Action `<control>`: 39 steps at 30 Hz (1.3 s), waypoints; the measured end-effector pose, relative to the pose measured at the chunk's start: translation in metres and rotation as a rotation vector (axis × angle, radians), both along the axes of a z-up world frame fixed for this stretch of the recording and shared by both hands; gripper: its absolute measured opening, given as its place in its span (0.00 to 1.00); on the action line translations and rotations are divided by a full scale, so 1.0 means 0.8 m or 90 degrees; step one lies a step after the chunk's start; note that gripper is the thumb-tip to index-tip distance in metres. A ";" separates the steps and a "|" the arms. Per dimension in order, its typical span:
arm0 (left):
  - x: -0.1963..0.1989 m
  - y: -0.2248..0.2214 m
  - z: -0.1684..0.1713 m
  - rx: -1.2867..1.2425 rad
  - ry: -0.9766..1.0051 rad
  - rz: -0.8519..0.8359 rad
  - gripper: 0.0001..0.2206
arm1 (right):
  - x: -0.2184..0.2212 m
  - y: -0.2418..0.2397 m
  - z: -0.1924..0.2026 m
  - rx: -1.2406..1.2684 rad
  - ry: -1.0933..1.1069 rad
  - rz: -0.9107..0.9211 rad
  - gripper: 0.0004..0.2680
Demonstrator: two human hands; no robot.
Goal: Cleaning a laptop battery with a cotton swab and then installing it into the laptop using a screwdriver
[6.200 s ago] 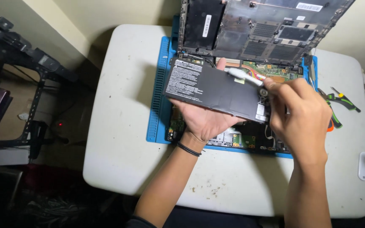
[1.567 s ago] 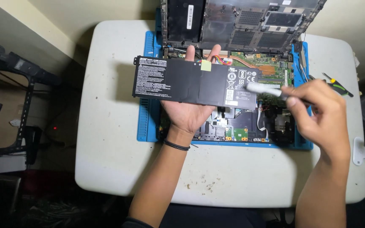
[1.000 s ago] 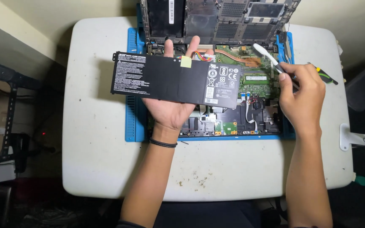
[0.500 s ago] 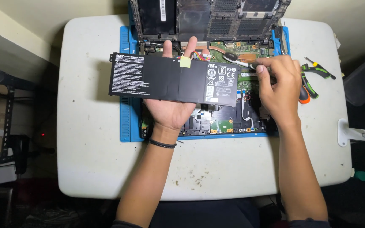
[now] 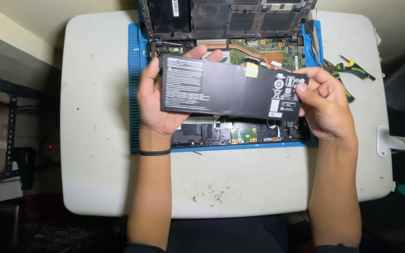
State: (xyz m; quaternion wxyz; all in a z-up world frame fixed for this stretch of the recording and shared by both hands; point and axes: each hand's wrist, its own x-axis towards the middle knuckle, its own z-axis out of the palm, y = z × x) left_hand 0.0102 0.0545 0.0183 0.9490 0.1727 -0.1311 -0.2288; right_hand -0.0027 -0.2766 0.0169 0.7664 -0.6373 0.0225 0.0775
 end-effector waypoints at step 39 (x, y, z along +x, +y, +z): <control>-0.010 0.018 0.011 1.039 -0.361 0.131 0.09 | -0.020 0.000 0.018 -0.391 0.077 0.096 0.07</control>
